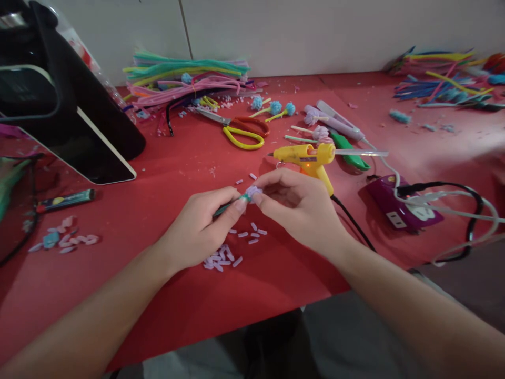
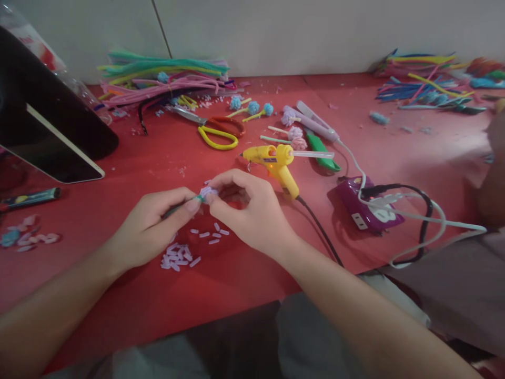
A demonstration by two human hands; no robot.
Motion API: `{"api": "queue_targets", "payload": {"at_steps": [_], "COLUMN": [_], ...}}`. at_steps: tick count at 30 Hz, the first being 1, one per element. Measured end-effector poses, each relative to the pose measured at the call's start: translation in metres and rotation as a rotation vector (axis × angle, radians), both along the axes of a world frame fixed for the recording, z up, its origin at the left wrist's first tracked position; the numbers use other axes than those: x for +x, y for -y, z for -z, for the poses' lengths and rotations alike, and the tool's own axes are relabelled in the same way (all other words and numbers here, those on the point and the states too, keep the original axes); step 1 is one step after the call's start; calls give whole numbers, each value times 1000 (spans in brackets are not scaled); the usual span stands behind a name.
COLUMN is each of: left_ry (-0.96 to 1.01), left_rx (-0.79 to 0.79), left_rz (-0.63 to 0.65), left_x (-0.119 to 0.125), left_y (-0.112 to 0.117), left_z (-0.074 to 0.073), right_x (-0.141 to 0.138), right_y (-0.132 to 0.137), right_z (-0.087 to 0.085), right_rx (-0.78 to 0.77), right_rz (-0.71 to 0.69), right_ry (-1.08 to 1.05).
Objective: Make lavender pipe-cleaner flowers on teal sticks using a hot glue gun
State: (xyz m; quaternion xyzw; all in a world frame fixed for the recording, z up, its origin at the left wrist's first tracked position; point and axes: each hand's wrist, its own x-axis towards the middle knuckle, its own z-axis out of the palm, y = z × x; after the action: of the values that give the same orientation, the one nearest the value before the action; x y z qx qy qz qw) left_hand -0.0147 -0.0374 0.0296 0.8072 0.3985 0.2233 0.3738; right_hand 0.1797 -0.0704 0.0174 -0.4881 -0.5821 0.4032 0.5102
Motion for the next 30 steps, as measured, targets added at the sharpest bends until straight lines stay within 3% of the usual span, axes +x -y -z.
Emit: {"api": "queue_targets", "payload": {"at_steps": [14,19,30], "left_ry": [12,6,-58], "left_rx": [-18,36,138], "left_rz": [-8,-20,-24], "left_x": [0,-2,-2], "left_y": [0,-1,0], "left_z": [-2,-3,0], "right_x": [2,3,0], "right_y": [-2,-2,-3], "right_z": [1,-2,2], "right_rx": [-28,-71,-79], "right_rz": [-47,-56,-43], "right_ry": [-38,-129,-70]}}
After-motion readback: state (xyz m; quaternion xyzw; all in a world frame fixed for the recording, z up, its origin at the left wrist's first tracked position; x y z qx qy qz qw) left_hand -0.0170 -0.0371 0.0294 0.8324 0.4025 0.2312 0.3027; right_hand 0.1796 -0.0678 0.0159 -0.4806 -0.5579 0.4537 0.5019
